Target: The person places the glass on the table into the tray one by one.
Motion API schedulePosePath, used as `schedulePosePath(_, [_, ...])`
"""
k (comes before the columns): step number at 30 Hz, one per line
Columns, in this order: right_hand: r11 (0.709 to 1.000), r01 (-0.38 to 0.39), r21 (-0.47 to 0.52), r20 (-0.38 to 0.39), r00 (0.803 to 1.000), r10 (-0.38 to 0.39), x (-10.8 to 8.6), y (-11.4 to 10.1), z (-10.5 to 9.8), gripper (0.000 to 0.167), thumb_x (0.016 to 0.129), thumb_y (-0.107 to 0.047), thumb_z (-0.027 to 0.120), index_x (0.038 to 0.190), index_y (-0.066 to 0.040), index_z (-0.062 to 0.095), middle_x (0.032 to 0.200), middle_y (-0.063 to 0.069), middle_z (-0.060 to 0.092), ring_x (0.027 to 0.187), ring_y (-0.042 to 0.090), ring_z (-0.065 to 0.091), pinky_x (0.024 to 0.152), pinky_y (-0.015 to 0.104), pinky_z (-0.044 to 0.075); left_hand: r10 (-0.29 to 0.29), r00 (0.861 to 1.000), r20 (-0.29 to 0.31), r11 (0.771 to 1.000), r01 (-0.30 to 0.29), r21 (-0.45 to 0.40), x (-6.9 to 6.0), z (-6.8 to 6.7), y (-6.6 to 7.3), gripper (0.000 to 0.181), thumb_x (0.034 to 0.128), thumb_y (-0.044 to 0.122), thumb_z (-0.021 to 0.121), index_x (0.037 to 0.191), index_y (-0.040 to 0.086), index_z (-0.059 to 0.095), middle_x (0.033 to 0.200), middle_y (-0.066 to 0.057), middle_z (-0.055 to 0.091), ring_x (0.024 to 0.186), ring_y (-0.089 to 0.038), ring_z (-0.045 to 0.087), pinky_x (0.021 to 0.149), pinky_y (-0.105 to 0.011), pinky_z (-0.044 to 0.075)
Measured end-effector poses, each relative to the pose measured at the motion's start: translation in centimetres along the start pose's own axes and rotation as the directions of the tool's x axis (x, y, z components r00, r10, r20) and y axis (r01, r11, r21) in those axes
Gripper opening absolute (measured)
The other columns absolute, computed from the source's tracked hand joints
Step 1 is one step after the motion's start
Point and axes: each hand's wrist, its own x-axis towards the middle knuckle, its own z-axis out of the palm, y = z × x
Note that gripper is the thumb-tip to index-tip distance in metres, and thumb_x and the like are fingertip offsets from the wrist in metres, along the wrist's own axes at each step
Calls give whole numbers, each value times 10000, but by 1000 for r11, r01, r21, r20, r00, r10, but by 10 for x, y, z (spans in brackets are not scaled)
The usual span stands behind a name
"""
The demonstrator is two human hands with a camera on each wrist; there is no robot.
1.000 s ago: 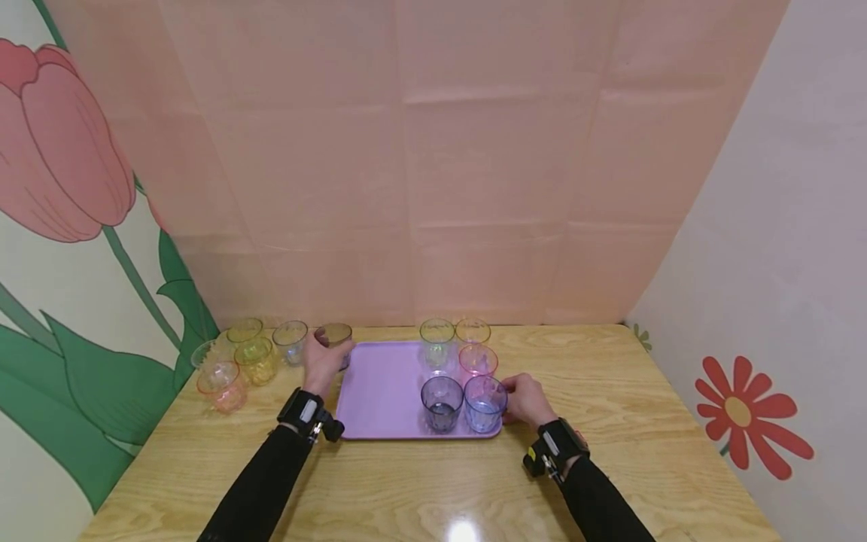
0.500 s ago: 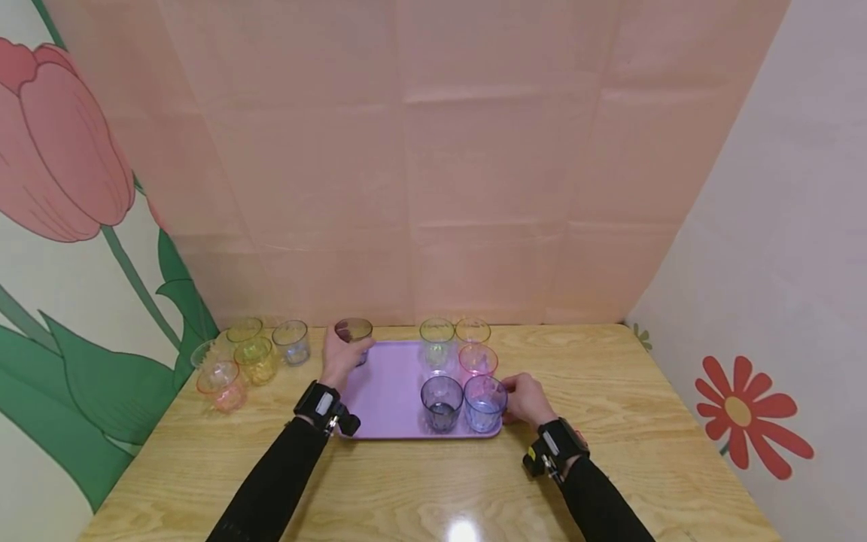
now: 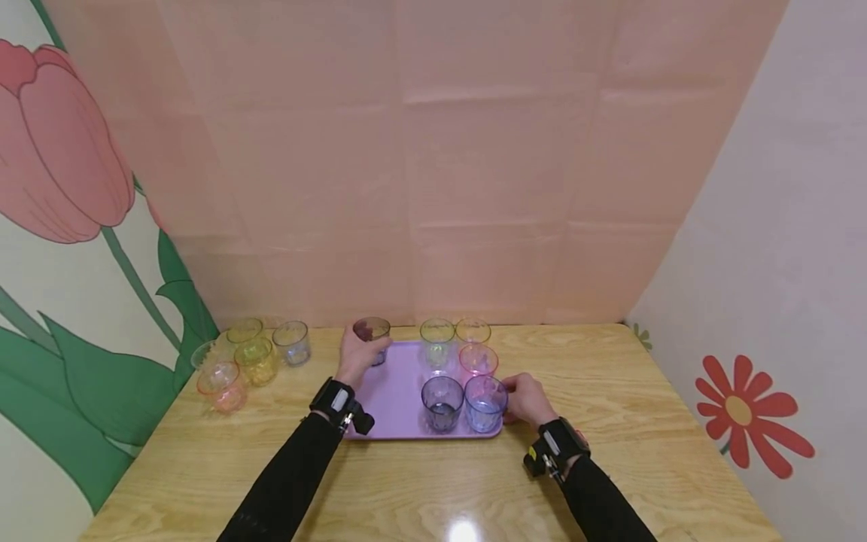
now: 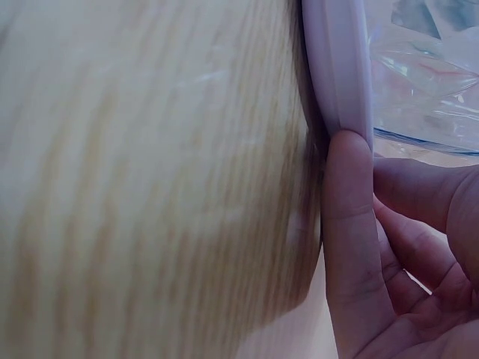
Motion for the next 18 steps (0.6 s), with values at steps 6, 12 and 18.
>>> schedulePosePath(6, [1000,-16,3,3,1000,16,1,-1,0,198,943,-3,751,1101,116,742,867,103,718,680,177,694,607,384,649,2,1000,15,1000,-2,30,2,8,-4,756,781,93,878,1429,32,493,1361,-244,563,1202,-341,581,965,-418,527])
schedulePosePath(12, [1000,-14,-11,-2,1000,14,1,2,0,177,941,3,738,1081,110,743,878,111,738,681,181,693,605,385,648,3,1000,27,1000,-4,16,2,15,-8,764,752,43,881,1423,6,518,1357,-293,564,1149,-353,603,941,-403,535])
schedulePosePath(18, [1000,-24,-12,1,1000,24,3,2,0,157,945,8,731,1070,102,742,867,103,728,680,180,692,607,376,647,42,997,58,998,-45,40,5,20,-8,796,739,6,889,1438,-26,510,1400,-283,603,1277,-434,612,1092,-522,520])
